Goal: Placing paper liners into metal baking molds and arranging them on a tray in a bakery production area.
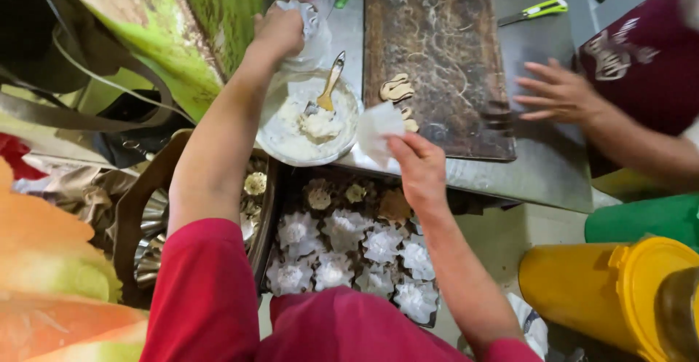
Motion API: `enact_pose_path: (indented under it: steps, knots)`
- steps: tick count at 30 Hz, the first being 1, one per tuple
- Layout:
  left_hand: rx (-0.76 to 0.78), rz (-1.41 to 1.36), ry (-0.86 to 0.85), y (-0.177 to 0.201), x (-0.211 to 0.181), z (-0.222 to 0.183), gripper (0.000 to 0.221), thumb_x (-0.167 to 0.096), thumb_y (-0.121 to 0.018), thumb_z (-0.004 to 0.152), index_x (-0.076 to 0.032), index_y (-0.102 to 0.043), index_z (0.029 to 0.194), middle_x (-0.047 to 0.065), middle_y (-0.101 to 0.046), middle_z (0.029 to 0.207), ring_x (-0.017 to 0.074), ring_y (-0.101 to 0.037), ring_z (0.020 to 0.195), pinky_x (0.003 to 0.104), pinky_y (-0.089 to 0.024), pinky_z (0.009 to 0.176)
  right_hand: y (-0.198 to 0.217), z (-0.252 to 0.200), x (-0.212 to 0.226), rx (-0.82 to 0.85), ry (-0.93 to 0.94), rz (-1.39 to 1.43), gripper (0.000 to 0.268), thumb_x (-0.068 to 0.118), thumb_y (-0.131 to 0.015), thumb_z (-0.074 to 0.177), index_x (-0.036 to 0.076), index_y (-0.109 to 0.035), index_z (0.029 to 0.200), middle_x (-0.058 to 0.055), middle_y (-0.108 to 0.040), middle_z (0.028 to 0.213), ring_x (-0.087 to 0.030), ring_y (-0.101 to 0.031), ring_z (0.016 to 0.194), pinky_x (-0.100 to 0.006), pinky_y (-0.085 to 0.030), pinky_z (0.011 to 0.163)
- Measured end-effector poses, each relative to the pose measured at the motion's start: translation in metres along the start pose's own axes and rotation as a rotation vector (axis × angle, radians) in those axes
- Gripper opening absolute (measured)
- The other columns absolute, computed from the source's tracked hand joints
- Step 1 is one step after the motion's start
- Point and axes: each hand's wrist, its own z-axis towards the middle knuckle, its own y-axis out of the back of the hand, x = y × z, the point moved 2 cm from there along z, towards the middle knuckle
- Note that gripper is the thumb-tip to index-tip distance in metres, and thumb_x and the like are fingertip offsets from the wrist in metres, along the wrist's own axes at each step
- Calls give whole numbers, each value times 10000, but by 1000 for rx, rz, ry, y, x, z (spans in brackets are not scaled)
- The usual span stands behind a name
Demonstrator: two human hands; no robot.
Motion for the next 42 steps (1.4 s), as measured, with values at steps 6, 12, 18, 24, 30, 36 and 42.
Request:
enact_pose_path:
  steps: [6, 12, 18, 24, 30, 36, 42]
  knots:
    - [-191, -55, -11, -9, 6, 0, 235, 78, -641, 914, -90, -658, 751, 93, -653, 780, 323, -608, 871, 631, -387, 1095, -86, 9, 2, 332, 1047, -599, 204, -128, -690, 938, 4, -730, 1087, -182, -750, 1113, -308, -750, 1019, -338, -673, 949]
    - [-308, -205, -38, -2, 7, -22, 218, 109, -605, 921, -49, -678, 789, 193, -660, 930, 383, -644, 931, 660, -378, 1134, -104, 6, -59, 396, 971, -1069, 236, 90, -622, 992, -18, -684, 1193, -190, -681, 1309, -360, -644, 1232, -484, -501, 1054]
    - [-404, -556, 177, 1, 4, -33, 160, -95, -643, 1003, -104, -588, 854, 100, -626, 1073, 170, -702, 929, 276, -574, 720, -103, 15, -52, 524, 689, -1115, 279, -42, -509, 921, -1, -702, 1118, -154, -745, 1041, -339, -686, 960, -483, -445, 1102]
    - [-673, -1036, -73, 25, -15, -78, 85, -186, -560, 994, -153, -547, 917, -38, -582, 860, 60, -497, 690, 210, -497, 641, -74, 38, 89, 63, -426, -46, 170, 77, -506, 1040, 26, -657, 981, -107, -691, 1141, -214, -673, 1072, -213, -637, 814]
    - [-504, -1392, -94, 10, -68, -172, 105, -71, -567, 927, -117, -553, 833, 22, -584, 879, 114, -493, 762, 193, -458, 659, -26, 31, 90, -303, 518, -107, 222, 205, -615, 1023, 59, -636, 856, 21, -488, 724, -99, -415, 665, -287, -318, 542]
    - [-510, -1723, 1, -46, -107, -237, 167, -197, -734, 904, -49, -686, 963, 29, -596, 782, 130, -600, 804, 370, -591, 843, -36, -18, 51, -214, 913, -330, 189, 29, -669, 974, 50, -796, 1112, -192, -759, 1148, -366, -716, 1100, -443, -593, 914]
    - [-379, -2122, 313, -118, -89, -263, 115, -74, -662, 931, 9, -622, 862, 42, -545, 667, 159, -605, 605, 302, -546, 672, -37, -69, 27, 102, 916, -488, 207, -24, -596, 1007, -8, -734, 1160, -164, -736, 1237, -379, -711, 1134, -510, -525, 1029]
